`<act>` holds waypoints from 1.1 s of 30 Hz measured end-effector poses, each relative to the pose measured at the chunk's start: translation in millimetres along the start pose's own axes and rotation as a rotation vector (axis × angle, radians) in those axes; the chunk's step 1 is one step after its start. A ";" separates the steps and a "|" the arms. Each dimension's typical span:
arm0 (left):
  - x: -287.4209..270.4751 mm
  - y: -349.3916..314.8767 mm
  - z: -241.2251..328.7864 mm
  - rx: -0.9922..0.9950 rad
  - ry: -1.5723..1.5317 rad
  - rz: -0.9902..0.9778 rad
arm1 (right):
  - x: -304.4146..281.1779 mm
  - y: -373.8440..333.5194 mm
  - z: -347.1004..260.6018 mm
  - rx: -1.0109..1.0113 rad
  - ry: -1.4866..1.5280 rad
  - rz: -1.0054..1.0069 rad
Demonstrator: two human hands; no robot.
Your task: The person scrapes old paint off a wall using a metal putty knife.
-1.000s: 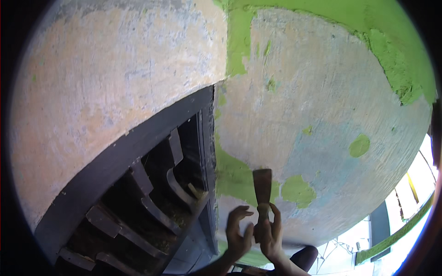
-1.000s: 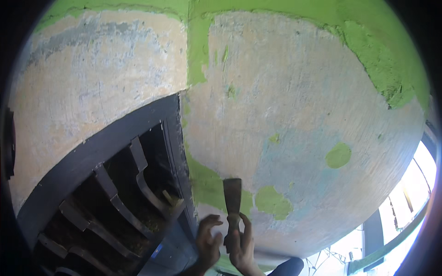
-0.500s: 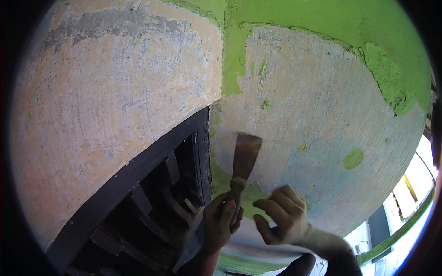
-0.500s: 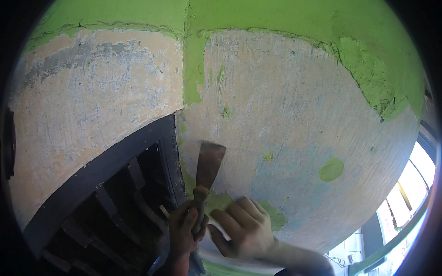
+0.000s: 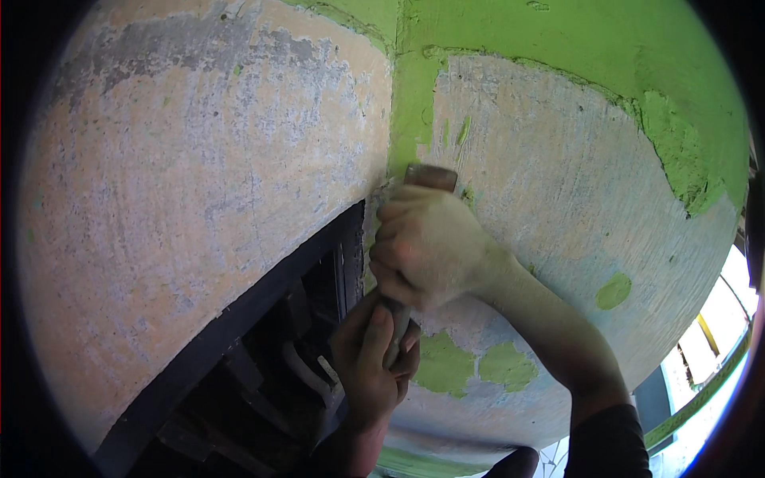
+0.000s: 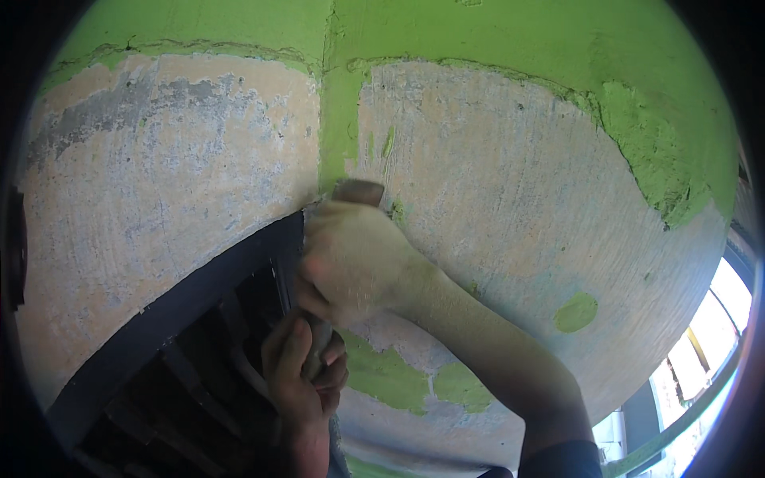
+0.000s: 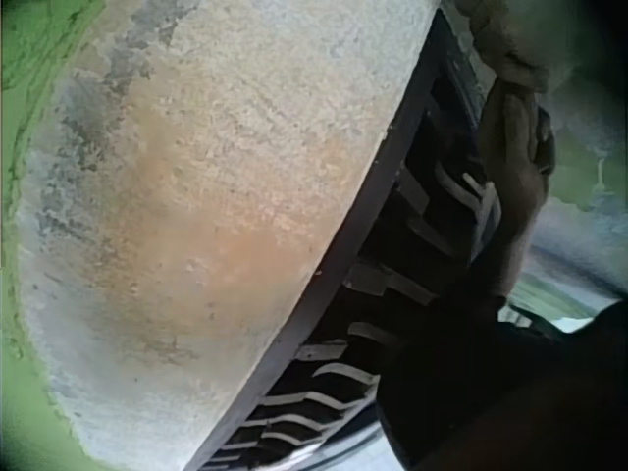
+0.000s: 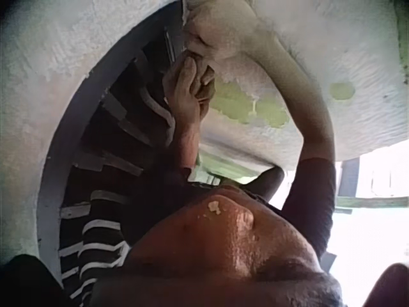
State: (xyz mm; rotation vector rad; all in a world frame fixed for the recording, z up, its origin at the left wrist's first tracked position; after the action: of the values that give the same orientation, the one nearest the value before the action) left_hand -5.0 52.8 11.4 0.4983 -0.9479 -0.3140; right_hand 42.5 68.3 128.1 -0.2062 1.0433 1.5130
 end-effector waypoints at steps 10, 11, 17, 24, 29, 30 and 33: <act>-2.4 1.7 8.4 -0.161 -0.218 0.056 | 0.1 13.9 6.6 0.182 -0.034 -0.086; -6.2 -3.4 8.9 -0.157 -0.213 0.056 | 5.5 9.6 -7.9 0.182 -0.037 -0.152; 2.7 -13.3 15.7 -0.202 -0.208 -0.012 | 2.1 11.3 -3.6 0.257 -0.006 -0.216; -4.7 -2.8 -0.9 -0.276 -0.274 0.033 | -1.6 12.5 5.4 0.236 -0.056 -0.209; -8.9 4.5 -3.7 -0.266 -0.294 -0.066 | 5.3 9.9 1.2 0.179 -0.117 -0.166; -3.1 10.9 -1.6 -0.236 -0.304 -0.100 | 0.2 12.1 1.6 0.176 -0.113 -0.167; 4.3 -4.2 6.2 -0.287 -0.331 -0.009 | -2.5 14.4 9.8 0.287 -0.083 -0.206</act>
State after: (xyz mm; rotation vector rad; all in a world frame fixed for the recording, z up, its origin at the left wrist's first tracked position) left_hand -8.0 45.6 15.2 0.1888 -1.1985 -0.5427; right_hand 34.9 75.2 142.3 -0.0464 1.1229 1.1625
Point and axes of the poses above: each hand's wrist, its own y-axis towards the middle knuckle, its own x-axis out of the palm, z = x × y, the point moved 7 cm from there along y, towards the middle knuckle, and after that the axes turned 6 degrees about -y, right-handed, at the moved point
